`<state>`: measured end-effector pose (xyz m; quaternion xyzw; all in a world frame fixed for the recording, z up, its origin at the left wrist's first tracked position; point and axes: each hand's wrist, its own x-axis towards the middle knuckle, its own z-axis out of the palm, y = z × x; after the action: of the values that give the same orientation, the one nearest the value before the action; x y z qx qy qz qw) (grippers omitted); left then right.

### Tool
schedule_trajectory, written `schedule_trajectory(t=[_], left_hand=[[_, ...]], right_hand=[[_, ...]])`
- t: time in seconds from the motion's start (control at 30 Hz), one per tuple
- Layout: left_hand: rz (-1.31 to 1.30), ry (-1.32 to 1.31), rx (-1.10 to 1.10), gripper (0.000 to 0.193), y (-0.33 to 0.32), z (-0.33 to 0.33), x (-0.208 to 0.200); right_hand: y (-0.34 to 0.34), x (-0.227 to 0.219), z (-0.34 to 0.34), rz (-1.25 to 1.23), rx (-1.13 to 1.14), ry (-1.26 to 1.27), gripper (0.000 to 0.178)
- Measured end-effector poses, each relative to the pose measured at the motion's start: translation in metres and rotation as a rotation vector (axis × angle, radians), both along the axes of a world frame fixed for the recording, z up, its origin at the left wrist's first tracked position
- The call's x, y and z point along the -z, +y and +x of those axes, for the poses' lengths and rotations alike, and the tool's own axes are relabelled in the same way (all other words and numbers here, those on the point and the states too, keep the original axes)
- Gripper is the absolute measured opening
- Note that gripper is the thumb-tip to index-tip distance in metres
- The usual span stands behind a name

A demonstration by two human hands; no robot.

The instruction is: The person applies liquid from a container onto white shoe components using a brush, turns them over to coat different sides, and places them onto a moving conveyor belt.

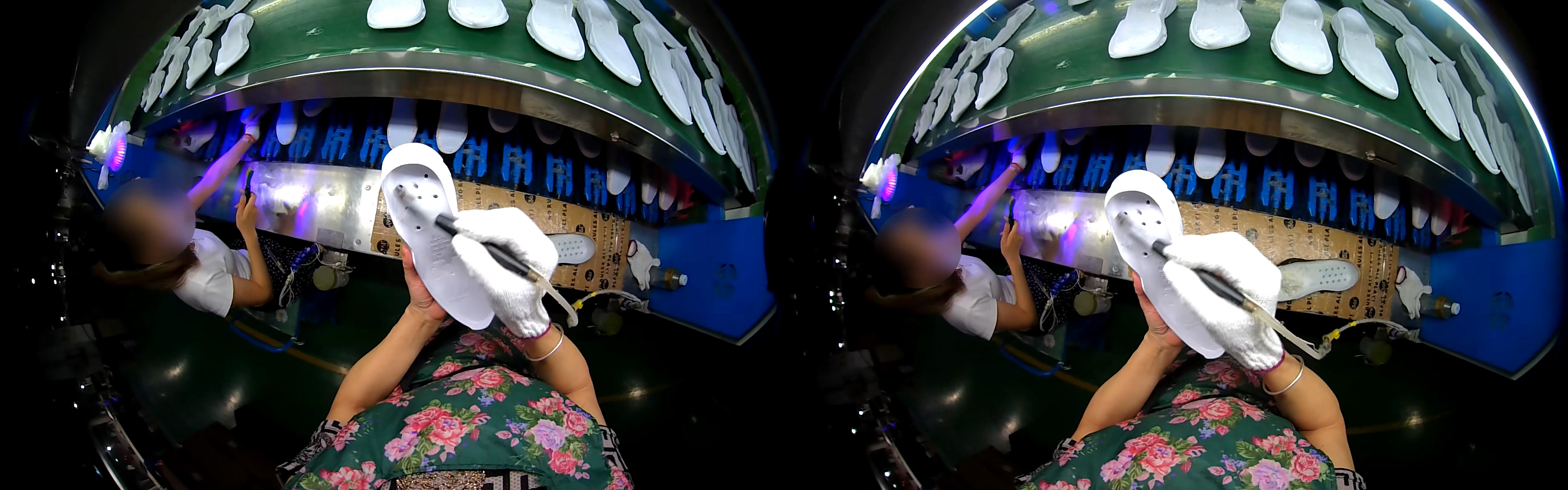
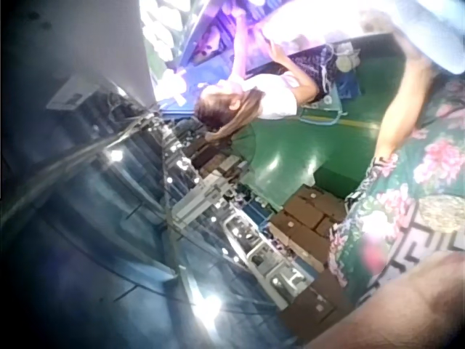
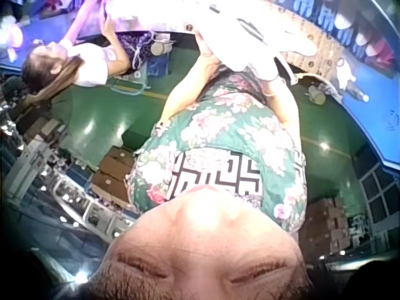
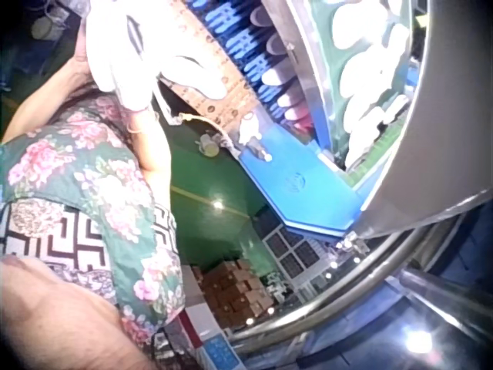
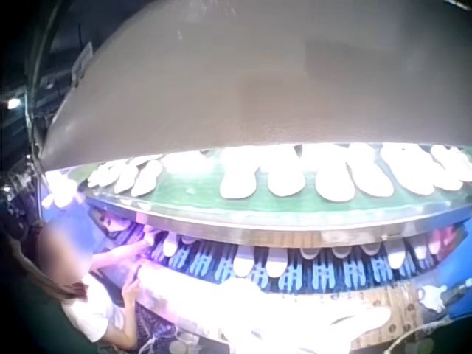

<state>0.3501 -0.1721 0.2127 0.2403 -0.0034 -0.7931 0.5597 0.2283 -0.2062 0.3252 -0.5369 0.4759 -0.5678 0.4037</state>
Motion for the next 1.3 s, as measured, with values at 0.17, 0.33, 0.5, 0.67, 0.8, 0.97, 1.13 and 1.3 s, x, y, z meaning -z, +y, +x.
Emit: schedule_trajectory(t=[0.17,0.33,0.5,0.67,0.8,0.97,1.13,1.3], left_hand=[[-0.168,0.057,0.075,0.102,-0.014,-0.001,0.0],[-0.058,-0.049,-0.023,0.103,-0.024,0.006,0.001],[-0.186,0.1,0.022,0.098,-0.034,0.011,-0.002],[-0.221,0.236,-0.089,0.102,-0.043,0.016,0.003],[-0.214,0.201,-0.117,0.098,-0.051,0.015,-0.009],[-0.285,0.284,-0.018,0.094,-0.056,0.013,-0.013],[-0.209,0.241,-0.148,0.093,-0.058,0.012,-0.023],[-0.34,0.19,0.044,0.101,-0.06,0.031,-0.003]], right_hand=[[0.001,0.001,0.0,-0.279,-0.162,0.395,0.025],[-0.002,0.015,-0.003,-0.038,-0.095,0.081,0.021],[-0.001,0.014,0.004,-0.284,-0.152,0.37,0.023],[0.002,0.038,0.004,0.061,-0.189,-0.067,0.023],[-0.004,0.022,-0.002,-0.241,-0.24,0.34,0.025],[-0.001,0.022,0.001,-0.176,-0.287,0.155,0.02],[-0.002,0.023,-0.004,-0.318,-0.26,0.36,0.019],[0.005,0.029,-0.005,-0.182,-0.411,0.162,0.022]])
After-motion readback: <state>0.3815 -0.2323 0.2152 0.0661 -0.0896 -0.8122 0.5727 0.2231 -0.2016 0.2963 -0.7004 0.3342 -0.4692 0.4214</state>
